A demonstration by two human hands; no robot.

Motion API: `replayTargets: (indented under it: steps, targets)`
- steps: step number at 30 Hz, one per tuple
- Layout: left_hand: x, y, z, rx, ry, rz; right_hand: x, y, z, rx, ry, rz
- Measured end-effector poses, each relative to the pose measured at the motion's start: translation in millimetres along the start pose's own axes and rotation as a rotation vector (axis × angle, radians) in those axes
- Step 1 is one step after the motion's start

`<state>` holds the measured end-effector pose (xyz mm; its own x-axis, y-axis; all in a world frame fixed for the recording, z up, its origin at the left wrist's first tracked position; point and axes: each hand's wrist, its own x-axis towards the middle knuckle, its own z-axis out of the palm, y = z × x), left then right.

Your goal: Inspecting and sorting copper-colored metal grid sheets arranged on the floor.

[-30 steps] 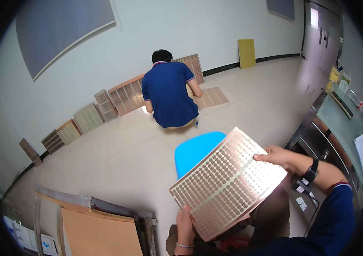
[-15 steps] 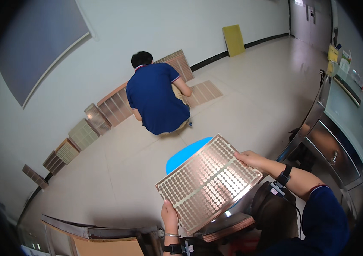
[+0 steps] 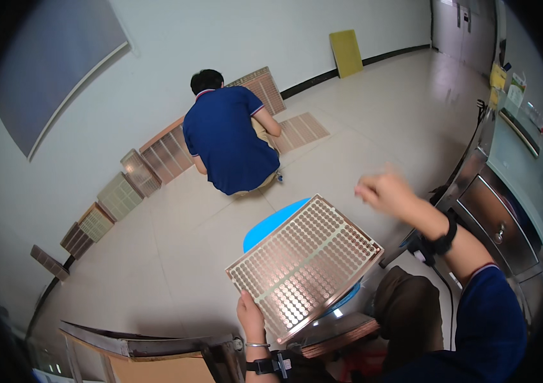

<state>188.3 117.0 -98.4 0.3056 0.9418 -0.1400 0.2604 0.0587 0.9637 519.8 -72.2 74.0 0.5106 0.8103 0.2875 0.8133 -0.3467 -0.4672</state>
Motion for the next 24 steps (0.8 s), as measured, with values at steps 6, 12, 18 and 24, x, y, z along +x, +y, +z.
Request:
replayTargets:
  steps: [6,12,18,24]
  targets:
    - [-17,-4,-26,-0.196,-0.034,-0.145,-131,-66,61,0.465,-0.886,-0.208]
    - [-47,-24,-65,-0.299,-0.001,-0.252,-231,-51,174,0.256,-1.079,-0.39]
    - [-50,-33,-74,-0.35,0.034,-0.241,-241,-40,197,0.01,-1.037,-0.278]
    - [-49,-31,-76,-0.279,0.015,-0.19,-238,-26,235,0.063,-0.876,-0.129]
